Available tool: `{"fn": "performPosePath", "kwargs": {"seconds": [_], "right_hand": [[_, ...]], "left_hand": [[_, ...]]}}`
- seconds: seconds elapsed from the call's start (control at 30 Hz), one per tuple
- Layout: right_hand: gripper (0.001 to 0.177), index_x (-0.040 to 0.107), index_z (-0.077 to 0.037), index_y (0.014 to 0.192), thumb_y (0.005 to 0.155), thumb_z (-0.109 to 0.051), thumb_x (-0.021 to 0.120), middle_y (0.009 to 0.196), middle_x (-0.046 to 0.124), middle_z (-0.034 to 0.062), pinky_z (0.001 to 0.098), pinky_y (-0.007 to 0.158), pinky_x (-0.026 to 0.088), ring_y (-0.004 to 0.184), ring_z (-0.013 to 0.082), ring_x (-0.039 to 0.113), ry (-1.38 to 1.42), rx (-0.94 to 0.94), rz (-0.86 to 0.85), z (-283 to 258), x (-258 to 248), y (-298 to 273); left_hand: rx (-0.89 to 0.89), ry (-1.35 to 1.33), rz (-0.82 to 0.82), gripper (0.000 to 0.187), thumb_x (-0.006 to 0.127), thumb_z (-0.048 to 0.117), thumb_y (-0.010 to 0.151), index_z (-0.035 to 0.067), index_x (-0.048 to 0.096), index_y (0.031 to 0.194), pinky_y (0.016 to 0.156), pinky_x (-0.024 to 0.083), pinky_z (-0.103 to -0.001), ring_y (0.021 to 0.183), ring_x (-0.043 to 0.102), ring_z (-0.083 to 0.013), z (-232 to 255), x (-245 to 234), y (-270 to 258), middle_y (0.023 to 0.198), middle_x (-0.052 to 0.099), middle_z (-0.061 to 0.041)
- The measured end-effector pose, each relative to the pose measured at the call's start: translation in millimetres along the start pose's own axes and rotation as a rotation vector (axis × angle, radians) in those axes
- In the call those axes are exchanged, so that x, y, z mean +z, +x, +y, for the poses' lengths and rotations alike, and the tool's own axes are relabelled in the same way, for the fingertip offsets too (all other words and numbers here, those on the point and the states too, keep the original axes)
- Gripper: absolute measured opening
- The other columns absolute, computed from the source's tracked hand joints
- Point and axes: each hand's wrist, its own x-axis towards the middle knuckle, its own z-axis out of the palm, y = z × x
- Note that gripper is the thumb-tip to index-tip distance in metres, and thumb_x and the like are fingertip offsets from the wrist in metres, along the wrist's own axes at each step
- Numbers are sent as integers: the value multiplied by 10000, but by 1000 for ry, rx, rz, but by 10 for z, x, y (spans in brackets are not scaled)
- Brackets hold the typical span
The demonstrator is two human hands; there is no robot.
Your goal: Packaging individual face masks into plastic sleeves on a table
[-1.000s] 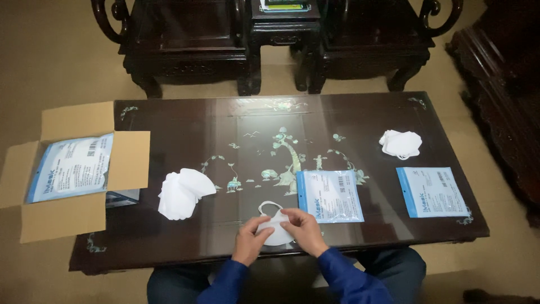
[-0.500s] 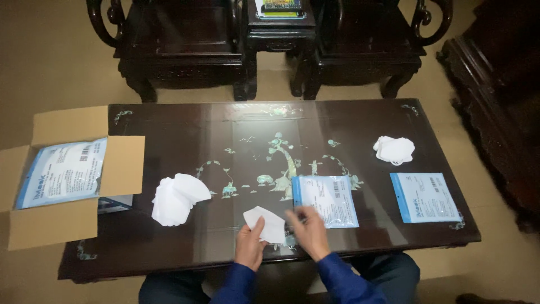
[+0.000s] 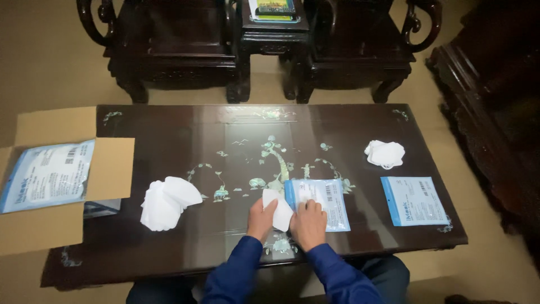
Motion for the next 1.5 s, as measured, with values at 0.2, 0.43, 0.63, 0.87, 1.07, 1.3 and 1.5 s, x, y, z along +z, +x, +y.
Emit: {"fn": "performPosePath", "kwargs": {"seconds": [0.2, 0.43, 0.63, 0.87, 1.07, 1.3, 1.5], "right_hand": [[165, 654, -101, 929, 834, -211, 576, 998, 594, 138, 486, 689, 498, 895, 370, 566, 61, -83, -3, 165, 325, 20], [236, 713, -63, 1029, 960, -224, 555, 1059, 701, 218, 490, 873, 476, 999, 427, 664, 783, 175, -127, 528, 61, -2], [187, 599, -44, 944, 1007, -163, 469, 971, 610, 187, 491, 838, 454, 973, 389, 592, 785, 173, -55, 332, -231, -114], [155, 601, -83, 893, 972, -193, 526, 958, 594, 156, 571, 748, 477, 886, 406, 614, 640, 107, -9, 167, -62, -244], [87, 677, -67, 997, 928, -97, 635, 980, 659, 80, 404, 658, 516, 864, 290, 642, 421, -50, 438, -32, -452, -358], [110, 713, -137, 1002, 919, -183, 656, 980, 649, 30, 424, 616, 522, 864, 255, 652, 455, 7, 393, -82, -323, -425], [210, 714, -183, 1104, 903, -188, 656, 853, 622, 16, 425, 540, 495, 767, 261, 648, 445, 38, 426, -110, -200, -498]], "left_hand": [[41, 143, -74, 251, 672, 297, 872, 123, 774, 1023, 738, 507, -322, 826, 601, -104, -52, 145, 192, 915, 741, 35], [53, 422, -189, 231, 673, 355, 877, 125, 690, 893, 650, 441, -352, 749, 593, -135, -314, 207, 239, 843, 690, -2], [-3, 446, -54, 366, 704, 454, 814, 111, 755, 930, 744, 488, -396, 839, 674, -268, 58, 338, -111, 941, 767, -75], [150, 561, -41, 365, 556, 383, 880, 50, 671, 781, 702, 439, -499, 813, 624, -467, -261, 471, -19, 889, 730, -220], [-12, 533, -47, 371, 538, 368, 852, 55, 733, 896, 780, 482, -479, 875, 651, -430, -26, 349, -236, 953, 760, -184], [-190, 293, -19, 203, 702, 262, 736, 72, 679, 672, 598, 430, -362, 716, 473, -100, 257, 286, -497, 703, 511, 69], [-270, -109, 79, 292, 608, 250, 905, 5, 759, 859, 641, 477, -356, 732, 546, -148, 261, 329, -539, 800, 676, -8]]}}
